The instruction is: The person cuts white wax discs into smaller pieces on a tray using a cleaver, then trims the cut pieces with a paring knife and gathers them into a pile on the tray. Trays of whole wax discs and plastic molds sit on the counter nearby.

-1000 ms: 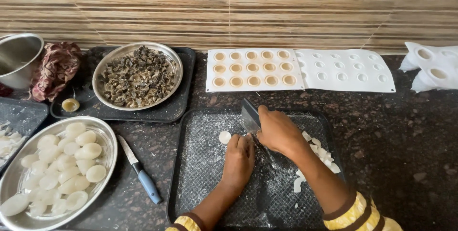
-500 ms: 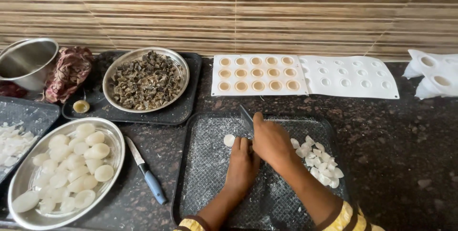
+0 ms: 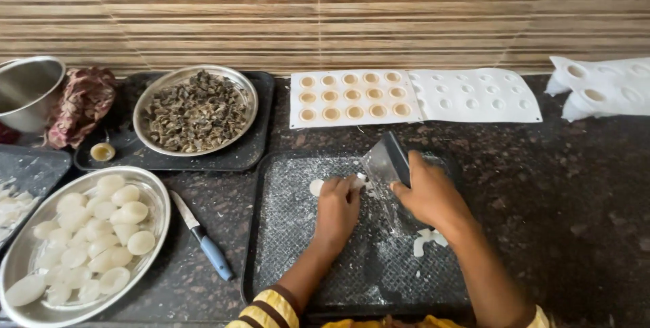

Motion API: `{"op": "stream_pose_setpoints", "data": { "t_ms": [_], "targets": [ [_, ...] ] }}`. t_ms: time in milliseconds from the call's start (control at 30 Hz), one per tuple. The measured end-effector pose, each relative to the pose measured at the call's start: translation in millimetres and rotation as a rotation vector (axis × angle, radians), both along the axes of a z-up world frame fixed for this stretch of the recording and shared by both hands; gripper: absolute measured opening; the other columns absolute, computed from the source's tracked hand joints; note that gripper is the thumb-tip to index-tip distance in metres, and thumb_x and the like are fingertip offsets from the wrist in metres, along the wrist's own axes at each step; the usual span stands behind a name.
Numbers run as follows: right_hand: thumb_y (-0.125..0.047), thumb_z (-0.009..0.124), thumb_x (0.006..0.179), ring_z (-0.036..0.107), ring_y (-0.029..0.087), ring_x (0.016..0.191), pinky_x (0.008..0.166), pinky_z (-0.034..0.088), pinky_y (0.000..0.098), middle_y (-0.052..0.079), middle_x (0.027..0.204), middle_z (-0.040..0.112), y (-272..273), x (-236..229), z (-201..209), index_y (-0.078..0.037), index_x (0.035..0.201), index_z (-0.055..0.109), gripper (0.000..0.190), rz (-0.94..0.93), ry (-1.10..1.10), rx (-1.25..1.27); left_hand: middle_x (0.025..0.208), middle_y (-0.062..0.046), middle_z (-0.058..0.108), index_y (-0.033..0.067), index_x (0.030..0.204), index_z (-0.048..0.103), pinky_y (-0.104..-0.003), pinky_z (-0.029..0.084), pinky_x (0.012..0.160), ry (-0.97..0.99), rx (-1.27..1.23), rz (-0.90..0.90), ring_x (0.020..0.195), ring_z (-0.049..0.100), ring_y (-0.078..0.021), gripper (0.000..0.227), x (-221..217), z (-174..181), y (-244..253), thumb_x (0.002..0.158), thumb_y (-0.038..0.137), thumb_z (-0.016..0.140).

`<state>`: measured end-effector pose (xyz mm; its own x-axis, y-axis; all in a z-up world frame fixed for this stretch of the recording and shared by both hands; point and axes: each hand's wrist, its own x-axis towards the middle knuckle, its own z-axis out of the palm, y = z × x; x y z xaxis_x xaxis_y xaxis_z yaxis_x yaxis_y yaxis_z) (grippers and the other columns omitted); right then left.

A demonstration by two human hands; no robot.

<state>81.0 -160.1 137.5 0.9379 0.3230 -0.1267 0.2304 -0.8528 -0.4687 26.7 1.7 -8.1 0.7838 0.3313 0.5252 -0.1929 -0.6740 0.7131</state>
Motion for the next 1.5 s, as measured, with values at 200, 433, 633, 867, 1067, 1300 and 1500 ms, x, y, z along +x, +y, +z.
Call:
{"op": "stream_pose_setpoints", "data": {
  "t_ms": [200,433,633,867,1067,1300,1500],
  "targets": [
    [-0.022,0.073,0.087,0.071,0.046,0.096,0.084,0.056,0.0528,0.03,0.099,0.072,7.0,-11.5,-4.8,0.0,0.121,0.052,0.046,0.011,0.03,-0.026,0.097,-0.02,0.073,-0.0026,0.105,0.074,-0.038,0.059,0.074,0.14,-0.25,-0.039,0.079,0.074,-0.0301,0.02,13.4,2.6,3.2,0.089,0.009,0.075],
    [-0.018,0.072,0.087,0.072,0.045,0.092,0.082,0.057,0.0515,0.031,0.094,0.07,19.1,-9.0,-19.2,0.004,0.127,0.047,0.052,0.089,-0.036,-0.042,0.096,-0.018,0.072,-0.0037,0.104,0.072,-0.038,0.057,0.069,0.038,-0.2,-0.036,0.075,0.071,-0.0295,0.018,5.7,1.7,1.8,0.088,0.004,0.071],
    [-0.014,0.071,0.087,0.071,0.046,0.091,0.083,0.057,0.0516,0.031,0.091,0.071,30.5,-4.3,-11.3,0.008,0.125,0.047,0.049,0.176,-0.084,-0.141,0.096,-0.019,0.071,-0.0035,0.105,0.072,-0.039,0.057,0.071,0.058,-0.183,-0.037,0.078,0.07,-0.0308,0.018,8.6,-3.7,2.8,0.088,0.003,0.072],
    [-0.006,0.068,0.084,0.074,0.043,0.09,0.08,0.061,0.0489,0.031,0.094,0.07,41.9,18.8,2.8,0.008,0.121,0.048,0.044,0.279,-0.001,-0.264,0.1,-0.018,0.069,-0.0044,0.095,0.07,-0.041,0.057,0.081,-0.03,-0.048,-0.106,0.092,0.068,-0.034,0.008,8.8,-10.0,1.1,0.09,0.002,0.071],
    [-0.003,0.067,0.084,0.072,0.045,0.096,0.083,0.058,0.0525,0.031,0.095,0.07,54.7,31.2,5.6,0.006,0.115,0.054,0.035,0.35,-0.063,-0.33,0.103,-0.02,0.067,-0.0067,0.103,0.07,-0.044,0.055,0.084,-0.048,0.017,-0.101,0.096,0.065,-0.0363,0.014,10.3,-9.5,-0.8,0.091,0.001,0.07],
    [-0.008,0.074,0.082,0.07,0.045,0.099,0.084,0.057,0.0513,0.03,0.1,0.069,65.5,41.9,10.3,0.006,0.112,0.056,0.037,0.37,-0.04,-0.343,0.107,-0.021,0.066,-0.0075,0.109,0.069,-0.044,0.054,0.087,-0.027,0.021,-0.101,0.1,0.064,-0.0378,0.018,11.8,-6.8,-3.1,0.093,0.001,0.068],
    [-0.002,0.074,0.076,0.07,0.042,0.101,0.086,0.057,0.049,0.029,0.101,0.07,72.6,62.0,0.1,0.006,0.11,0.059,0.038,0.452,-0.052,-0.353,0.102,-0.019,0.066,-0.0062,0.105,0.069,-0.044,0.053,0.086,0.006,-0.018,-0.1,0.098,0.064,-0.0371,0.018,12.8,-4.5,-1.6,0.089,0.001,0.069]
  ]
}}
